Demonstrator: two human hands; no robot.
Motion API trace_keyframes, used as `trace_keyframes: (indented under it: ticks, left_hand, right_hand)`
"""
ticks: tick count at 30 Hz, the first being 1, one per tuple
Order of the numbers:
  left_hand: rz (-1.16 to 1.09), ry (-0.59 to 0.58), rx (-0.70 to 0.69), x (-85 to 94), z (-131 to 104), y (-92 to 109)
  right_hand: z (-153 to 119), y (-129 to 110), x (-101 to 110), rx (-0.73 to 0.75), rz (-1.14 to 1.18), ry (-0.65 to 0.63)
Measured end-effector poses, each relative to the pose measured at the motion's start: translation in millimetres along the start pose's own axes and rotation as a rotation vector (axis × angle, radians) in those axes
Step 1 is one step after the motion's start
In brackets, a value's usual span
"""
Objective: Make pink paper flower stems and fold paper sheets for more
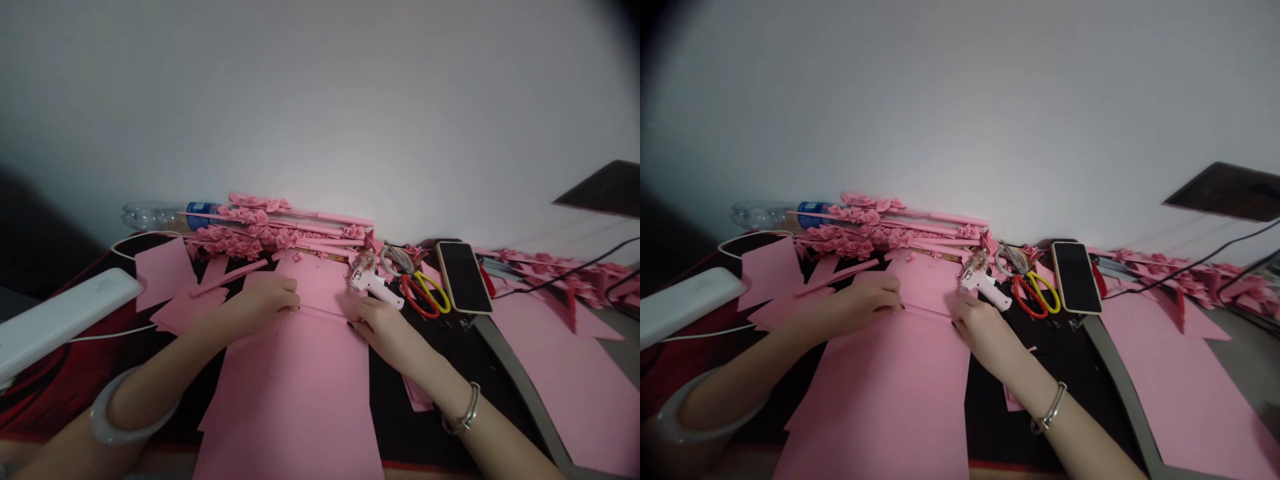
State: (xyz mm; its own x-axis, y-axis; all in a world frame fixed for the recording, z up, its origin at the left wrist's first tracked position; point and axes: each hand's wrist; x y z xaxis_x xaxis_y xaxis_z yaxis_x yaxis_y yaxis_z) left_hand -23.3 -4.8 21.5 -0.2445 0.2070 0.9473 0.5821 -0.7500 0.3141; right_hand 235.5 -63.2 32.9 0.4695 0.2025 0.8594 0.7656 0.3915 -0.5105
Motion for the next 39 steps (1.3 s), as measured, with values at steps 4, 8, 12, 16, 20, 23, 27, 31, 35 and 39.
trace_keyframes:
  ticks: [4,8,12,16,20,23,27,31,35,39]
  left_hand:
    - [-0.105,-0.034,-0.002,-4.8,-0.7,-1.0]
    - [-0.198,0.018,0.087,-9.9,0.0,-2.6]
    - [-0.186,0.056,0.098,-9.7,2.2,-5.2]
    - [-0.201,0.055,0.056,-10.6,4.6,-10.6]
    - [-0.234,0.071,0.082,-12.4,4.9,-13.4]
    - [-0.348,0.04,0.129,-10.5,4.0,-11.2]
    - [-0.427,0.016,0.156,-8.4,3.4,-9.1]
    - [-0.482,-0.014,0.177,-10.9,4.1,-11.8]
    - [-0.502,-0.034,0.18,-10.9,4.3,-12.2]
    - [-0.45,-0.048,0.151,-7.0,3.5,-7.6]
  right_hand:
    - [1.2,7.6,-2.6,-0.077,0.1,0.018]
    - [3.0,10.7,-3.4,-0.062,0.136,0.001]
    - [3.1,5.5,-0.8,-0.007,0.078,-0.022]
    - [2.6,2.9,-1.2,0.012,-0.018,-0.012]
    - [3.2,4.3,-2.5,0.014,-0.089,0.002]
    - [4.0,5.4,-1.4,-0.006,-0.116,0.007]
    - [5.3,7.8,2.8,-0.018,-0.034,0.003]
    - [7.0,11.9,7.1,-0.023,0.078,0.007]
    - [7.9,13.3,7.9,-0.019,0.112,0.004]
    - [6.0,11.2,6.2,-0.007,0.102,0.013]
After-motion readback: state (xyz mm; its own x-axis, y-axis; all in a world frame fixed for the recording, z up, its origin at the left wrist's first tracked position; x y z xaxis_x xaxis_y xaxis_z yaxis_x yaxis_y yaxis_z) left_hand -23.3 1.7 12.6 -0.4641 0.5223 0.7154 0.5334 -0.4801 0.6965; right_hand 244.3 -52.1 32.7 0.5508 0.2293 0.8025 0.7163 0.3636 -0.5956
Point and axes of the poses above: each hand's wrist, its own z-axis towards the middle knuckle, its own x-axis out of the back of the hand, y = z × x, and after that the axes turned 6 degrees about z, right-handed
